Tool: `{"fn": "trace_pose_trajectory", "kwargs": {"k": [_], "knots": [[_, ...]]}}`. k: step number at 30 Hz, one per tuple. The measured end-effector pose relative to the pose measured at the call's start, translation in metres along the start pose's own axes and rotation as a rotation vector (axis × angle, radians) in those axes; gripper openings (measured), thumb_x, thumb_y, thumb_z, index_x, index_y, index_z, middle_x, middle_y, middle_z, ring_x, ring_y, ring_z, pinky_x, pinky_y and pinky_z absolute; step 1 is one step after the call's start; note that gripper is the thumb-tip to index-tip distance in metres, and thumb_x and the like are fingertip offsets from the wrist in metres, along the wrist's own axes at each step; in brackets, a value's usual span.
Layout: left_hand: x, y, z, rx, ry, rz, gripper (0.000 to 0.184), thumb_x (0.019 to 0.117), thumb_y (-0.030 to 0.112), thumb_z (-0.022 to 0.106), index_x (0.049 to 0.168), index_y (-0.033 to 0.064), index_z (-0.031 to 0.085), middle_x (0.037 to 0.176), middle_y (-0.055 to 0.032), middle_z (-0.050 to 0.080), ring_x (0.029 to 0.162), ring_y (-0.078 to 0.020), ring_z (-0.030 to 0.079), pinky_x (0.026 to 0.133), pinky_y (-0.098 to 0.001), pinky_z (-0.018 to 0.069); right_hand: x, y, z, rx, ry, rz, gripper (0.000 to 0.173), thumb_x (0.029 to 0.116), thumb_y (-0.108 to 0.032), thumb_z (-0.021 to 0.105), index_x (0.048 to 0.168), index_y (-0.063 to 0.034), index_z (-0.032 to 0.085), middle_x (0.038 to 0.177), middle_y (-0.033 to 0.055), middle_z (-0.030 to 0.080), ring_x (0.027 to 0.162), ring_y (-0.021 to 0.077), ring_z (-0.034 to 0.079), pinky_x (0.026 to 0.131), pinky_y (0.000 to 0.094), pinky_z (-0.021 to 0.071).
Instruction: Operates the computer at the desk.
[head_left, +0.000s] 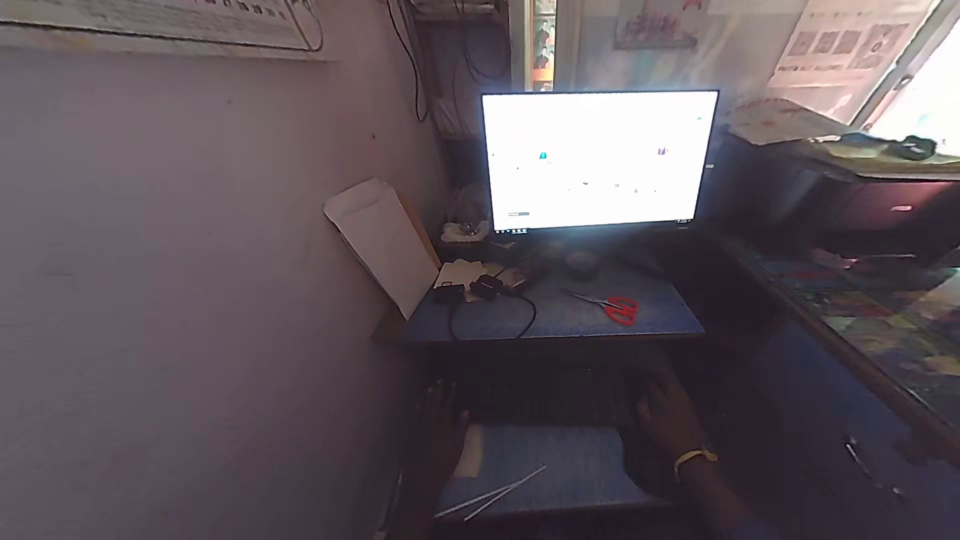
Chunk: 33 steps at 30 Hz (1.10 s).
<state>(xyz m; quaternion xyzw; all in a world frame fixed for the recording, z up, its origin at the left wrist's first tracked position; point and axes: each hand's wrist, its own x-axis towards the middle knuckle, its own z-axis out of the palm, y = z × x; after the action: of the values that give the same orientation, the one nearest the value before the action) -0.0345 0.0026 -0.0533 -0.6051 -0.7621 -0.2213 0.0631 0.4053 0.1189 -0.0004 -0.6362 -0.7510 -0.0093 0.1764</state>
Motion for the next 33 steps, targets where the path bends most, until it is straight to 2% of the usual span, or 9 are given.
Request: {"fn": "trace_pose_trajectory", "kwargs": {"k": [9, 11, 13, 17, 19, 22, 28, 33], "knots": [[0.002, 0.001, -0.002, 0.004, -0.004, -0.002, 0.068, 0.1046, 0.057, 0.027, 0.157, 0.0169, 0.042, 0.165, -0.0126, 0.034, 0.154, -0.0331, 0.029, 0.125, -0.0567, 0.0208, 0.001, 0.002, 0.004, 0.001, 0.062, -0.027, 0.048, 0.0940, -0.034, 0.056, 0.138, -0.0168, 0.066, 0.146, 0.0150, 0.057, 0.135, 0.0364, 0.055, 0.109, 0.0525, 0.0469], [0.002, 0.003, -0.007, 0.004, -0.017, -0.016, 0.067, 0.1041, 0.056, 0.029, 0.157, 0.0167, 0.043, 0.165, -0.0128, 0.035, 0.154, -0.0329, 0.030, 0.125, -0.0558, 0.0220, 0.002, -0.002, 0.001, 0.007, 0.054, -0.013, 0.048, 0.0938, -0.034, 0.057, 0.138, -0.0167, 0.066, 0.145, 0.0155, 0.058, 0.134, 0.0366, 0.055, 0.110, 0.0532, 0.0467], [0.004, 0.006, -0.015, 0.035, -0.054, -0.040, 0.066, 0.1025, 0.055, 0.034, 0.157, 0.0181, 0.043, 0.164, -0.0117, 0.037, 0.153, -0.0304, 0.031, 0.124, -0.0537, 0.0247, 0.003, -0.011, -0.012, 0.005, -0.020, 0.038, 0.049, 0.0964, -0.034, 0.057, 0.143, -0.0168, 0.061, 0.146, 0.0153, 0.057, 0.136, 0.0360, 0.054, 0.112, 0.0528, 0.0444], [0.007, 0.012, -0.021, 0.038, -0.096, -0.047, 0.064, 0.1034, 0.050, 0.039, 0.158, 0.0159, 0.041, 0.165, -0.0136, 0.034, 0.154, -0.0323, 0.030, 0.124, -0.0540, 0.0245, 0.009, -0.010, -0.014, -0.017, -0.024, 0.093, 0.047, 0.0994, -0.035, 0.054, 0.139, -0.0125, 0.063, 0.140, 0.0201, 0.061, 0.129, 0.0384, 0.059, 0.109, 0.0532, 0.0477], [0.006, 0.011, -0.021, 0.050, -0.101, -0.023, 0.064, 0.1045, 0.049, 0.035, 0.158, 0.0133, 0.040, 0.165, -0.0159, 0.034, 0.154, -0.0339, 0.030, 0.125, -0.0542, 0.0222, 0.006, -0.005, -0.007, -0.007, -0.035, 0.100, 0.048, 0.1014, -0.038, 0.051, 0.141, -0.0129, 0.062, 0.143, 0.0207, 0.059, 0.133, 0.0383, 0.056, 0.112, 0.0528, 0.0446], [0.005, 0.011, -0.023, 0.060, -0.087, -0.010, 0.064, 0.1048, 0.050, 0.034, 0.157, 0.0129, 0.041, 0.164, -0.0167, 0.035, 0.153, -0.0355, 0.031, 0.125, -0.0544, 0.0230, 0.004, -0.002, 0.000, -0.027, -0.076, 0.078, 0.054, 0.1003, -0.044, 0.052, 0.145, -0.0154, 0.059, 0.147, 0.0198, 0.055, 0.136, 0.0365, 0.053, 0.111, 0.0521, 0.0454], [0.005, 0.011, -0.022, 0.040, -0.085, -0.021, 0.063, 0.1045, 0.049, 0.037, 0.157, 0.0147, 0.043, 0.164, -0.0162, 0.035, 0.153, -0.0348, 0.031, 0.125, -0.0558, 0.0208, 0.004, -0.002, -0.004, 0.034, -0.041, 0.018, 0.051, 0.0988, -0.037, 0.052, 0.144, -0.0146, 0.060, 0.150, 0.0151, 0.054, 0.140, 0.0333, 0.051, 0.115, 0.0500, 0.0432], [0.004, 0.013, -0.022, 0.004, -0.065, -0.019, 0.063, 0.1049, 0.048, 0.037, 0.156, 0.0122, 0.044, 0.163, -0.0179, 0.037, 0.153, -0.0362, 0.031, 0.125, -0.0562, 0.0197, 0.004, 0.000, -0.001, 0.015, -0.031, 0.027, 0.051, 0.0983, -0.036, 0.052, 0.143, -0.0142, 0.060, 0.150, 0.0157, 0.054, 0.140, 0.0335, 0.050, 0.115, 0.0497, 0.0424]]}}
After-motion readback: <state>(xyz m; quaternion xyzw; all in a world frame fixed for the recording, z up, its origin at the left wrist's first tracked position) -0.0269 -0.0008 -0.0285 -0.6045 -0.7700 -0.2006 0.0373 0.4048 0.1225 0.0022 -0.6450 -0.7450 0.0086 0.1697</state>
